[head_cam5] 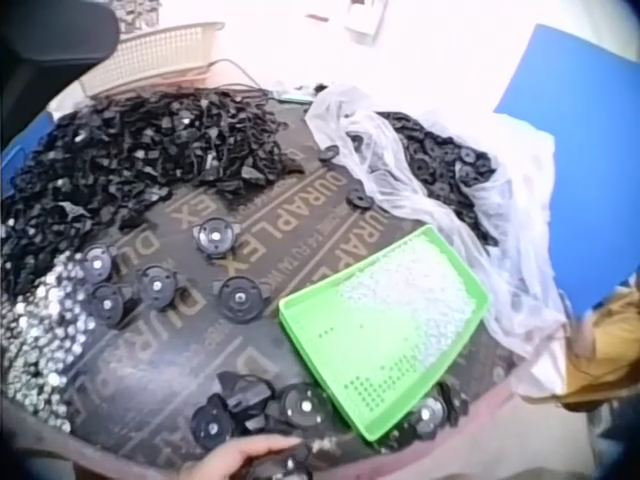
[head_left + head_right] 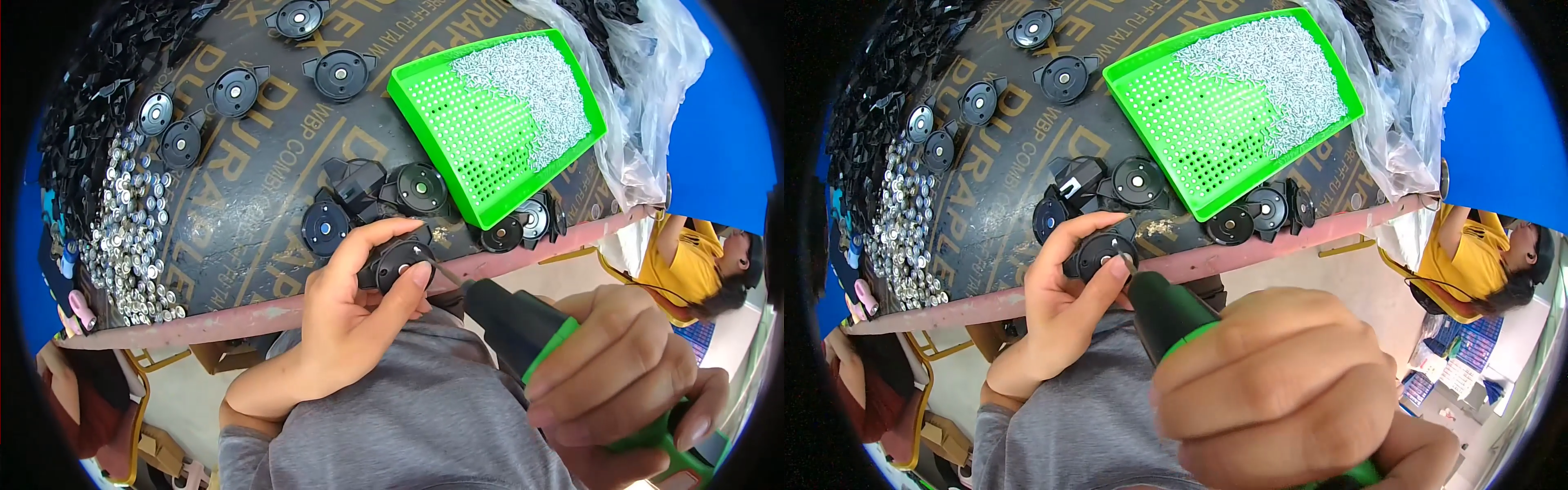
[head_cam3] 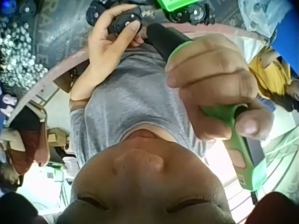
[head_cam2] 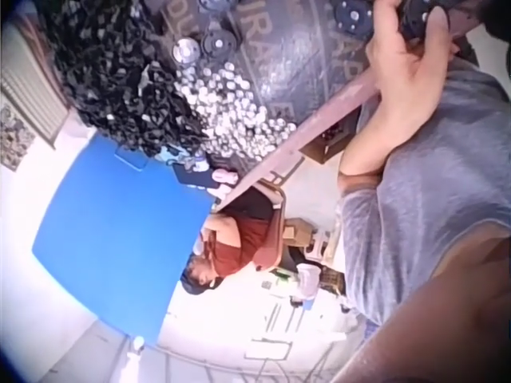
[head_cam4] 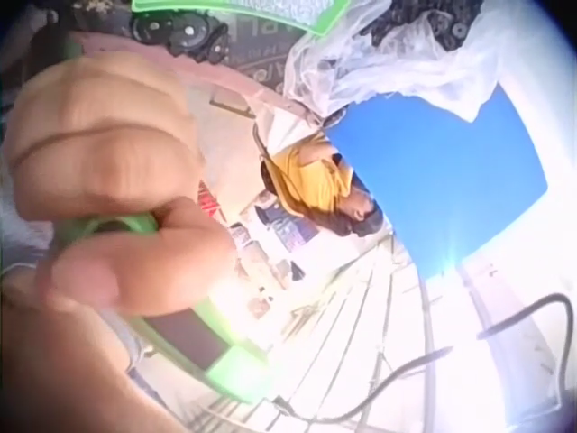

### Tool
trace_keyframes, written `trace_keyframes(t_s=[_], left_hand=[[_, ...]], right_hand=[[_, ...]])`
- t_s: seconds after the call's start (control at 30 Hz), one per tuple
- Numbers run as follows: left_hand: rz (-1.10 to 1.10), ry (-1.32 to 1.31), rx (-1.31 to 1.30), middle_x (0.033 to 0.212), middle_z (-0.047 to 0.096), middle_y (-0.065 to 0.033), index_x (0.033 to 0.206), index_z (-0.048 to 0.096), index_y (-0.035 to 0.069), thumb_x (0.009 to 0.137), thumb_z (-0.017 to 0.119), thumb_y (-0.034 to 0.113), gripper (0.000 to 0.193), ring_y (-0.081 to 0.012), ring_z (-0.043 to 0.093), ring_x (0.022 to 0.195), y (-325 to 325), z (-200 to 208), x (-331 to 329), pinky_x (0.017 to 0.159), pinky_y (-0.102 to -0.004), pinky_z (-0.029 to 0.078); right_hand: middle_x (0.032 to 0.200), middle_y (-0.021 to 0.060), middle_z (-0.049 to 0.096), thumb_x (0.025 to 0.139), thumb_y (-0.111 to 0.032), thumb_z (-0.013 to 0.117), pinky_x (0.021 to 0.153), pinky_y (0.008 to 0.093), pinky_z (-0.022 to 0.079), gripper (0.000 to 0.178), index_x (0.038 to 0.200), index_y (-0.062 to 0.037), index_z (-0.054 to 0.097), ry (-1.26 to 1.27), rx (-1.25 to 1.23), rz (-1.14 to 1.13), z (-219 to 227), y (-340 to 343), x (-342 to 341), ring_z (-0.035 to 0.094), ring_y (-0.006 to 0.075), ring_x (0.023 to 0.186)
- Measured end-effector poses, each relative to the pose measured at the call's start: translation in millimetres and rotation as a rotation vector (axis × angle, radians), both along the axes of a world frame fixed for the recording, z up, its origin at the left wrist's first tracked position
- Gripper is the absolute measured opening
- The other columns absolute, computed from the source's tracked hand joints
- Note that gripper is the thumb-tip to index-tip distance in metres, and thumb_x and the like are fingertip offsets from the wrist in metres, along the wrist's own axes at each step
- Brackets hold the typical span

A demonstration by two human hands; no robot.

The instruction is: The person fastens screws into small circular plastic components using an electric screwdriver at a workbench.

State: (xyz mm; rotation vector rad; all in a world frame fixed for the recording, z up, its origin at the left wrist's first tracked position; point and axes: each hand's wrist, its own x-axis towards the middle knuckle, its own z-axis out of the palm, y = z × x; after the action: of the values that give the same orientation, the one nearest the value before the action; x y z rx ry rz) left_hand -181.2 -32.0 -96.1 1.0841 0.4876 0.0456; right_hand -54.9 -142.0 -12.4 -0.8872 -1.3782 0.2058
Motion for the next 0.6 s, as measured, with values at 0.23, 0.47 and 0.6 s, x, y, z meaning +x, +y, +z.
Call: trace_keyframes(t_s=[0.23, 0.47, 0.6], left_hand=[[0.036, -0.014, 0.068, 0.090, 0.063, -0.0044, 0.123, 0.050, 0.001, 0.090, 0.060, 0.002, 0.034, -0.0077, 0.063, 0.074, -3, -2, 1, 0.063, -0.0211, 0.054], [0.016, -0.042, 0.133, 0.091, 0.065, -0.0058, 0.122, 0.050, 0.000, 0.090, 0.060, 0.001, 0.033, -0.0088, 0.064, 0.079, -4, -5, 1, 0.064, -0.0212, 0.054], [-0.012, -0.078, 0.211, 0.091, 0.066, -0.0074, 0.121, 0.050, -0.001, 0.089, 0.061, 0.001, 0.034, -0.0096, 0.065, 0.080, -4, -11, 1, 0.064, -0.0211, 0.053]], right_hand=[[0.079, 0.0105, 0.054, 0.098, -0.033, 0.046, 0.051, 0.0334, 0.054, 0.040, 0.127, -0.0090, 0.032, -0.035, -0.056, 0.115, -7, -5, 10, 0.059, 0.0224, 0.061], [0.078, 0.0099, 0.054, 0.099, -0.033, 0.045, 0.050, 0.0327, 0.054, 0.039, 0.126, -0.0076, 0.033, 0.032, -0.061, 0.050, -8, -7, -2, 0.059, 0.0223, 0.060], [0.064, 0.0097, 0.057, 0.090, -0.012, 0.054, 0.048, 0.0330, 0.051, 0.021, 0.106, 0.0002, 0.051, 0.242, -0.169, -0.449, 6, -8, -22, 0.059, 0.0241, 0.053]])
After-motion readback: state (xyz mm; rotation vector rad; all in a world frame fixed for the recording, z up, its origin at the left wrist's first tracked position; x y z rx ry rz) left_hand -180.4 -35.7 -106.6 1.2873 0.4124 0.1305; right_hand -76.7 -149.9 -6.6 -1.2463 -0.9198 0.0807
